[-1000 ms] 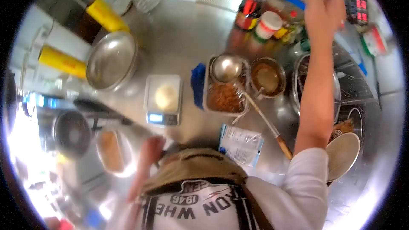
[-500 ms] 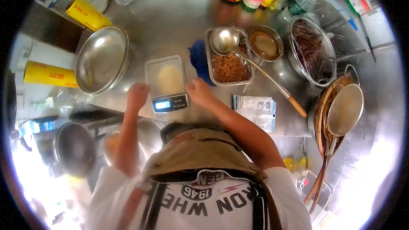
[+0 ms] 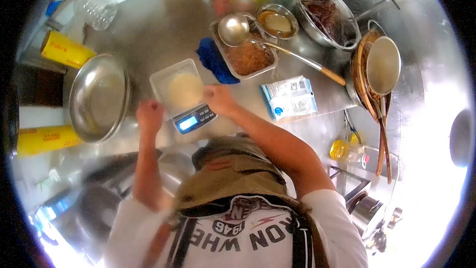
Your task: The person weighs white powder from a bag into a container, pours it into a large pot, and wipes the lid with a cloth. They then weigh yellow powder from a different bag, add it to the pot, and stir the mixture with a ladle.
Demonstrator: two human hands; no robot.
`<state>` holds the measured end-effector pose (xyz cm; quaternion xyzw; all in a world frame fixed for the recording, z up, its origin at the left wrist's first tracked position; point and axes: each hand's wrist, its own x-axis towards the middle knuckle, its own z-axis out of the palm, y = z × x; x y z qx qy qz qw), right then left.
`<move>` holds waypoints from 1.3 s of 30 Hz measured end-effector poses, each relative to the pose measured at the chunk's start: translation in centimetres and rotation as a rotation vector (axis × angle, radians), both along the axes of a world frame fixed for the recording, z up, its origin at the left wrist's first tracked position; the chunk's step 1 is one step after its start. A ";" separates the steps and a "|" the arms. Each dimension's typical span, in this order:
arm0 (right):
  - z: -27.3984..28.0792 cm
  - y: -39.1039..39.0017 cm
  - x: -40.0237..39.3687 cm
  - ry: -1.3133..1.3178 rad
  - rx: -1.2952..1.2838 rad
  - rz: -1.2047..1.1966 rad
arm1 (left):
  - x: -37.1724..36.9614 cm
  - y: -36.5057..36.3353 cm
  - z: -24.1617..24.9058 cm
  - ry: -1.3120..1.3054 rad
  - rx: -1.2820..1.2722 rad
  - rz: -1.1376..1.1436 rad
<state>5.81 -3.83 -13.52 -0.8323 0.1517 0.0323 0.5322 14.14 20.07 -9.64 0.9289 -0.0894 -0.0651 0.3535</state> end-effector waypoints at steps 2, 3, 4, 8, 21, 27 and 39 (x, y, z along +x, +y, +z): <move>0.6 0.5 -1.3 0.082 0.075 -0.028 | 0.1 0.2 1.7 -0.084 0.041 -0.080; 1.3 0.0 -2.3 0.104 0.096 -0.077 | -0.1 0.2 2.2 -0.169 0.052 -0.155; 3.4 -0.3 -3.4 0.062 0.104 -0.135 | 0.0 0.3 2.0 -0.198 -0.010 -0.218; 4.4 -1.6 -8.3 0.056 0.423 -0.209 | -2.6 -1.8 5.0 -0.264 -0.050 -0.319; 7.0 -8.6 -36.5 -0.279 0.977 -0.547 | -21.3 -18.3 13.0 -0.115 -0.104 -0.819; 9.1 -9.7 -56.6 -0.404 0.867 -0.813 | -37.6 -27.1 12.6 0.104 -0.078 -1.090; 9.2 -4.1 -83.8 -0.739 0.773 -1.520 | -66.2 -40.0 10.7 0.512 -0.096 -1.675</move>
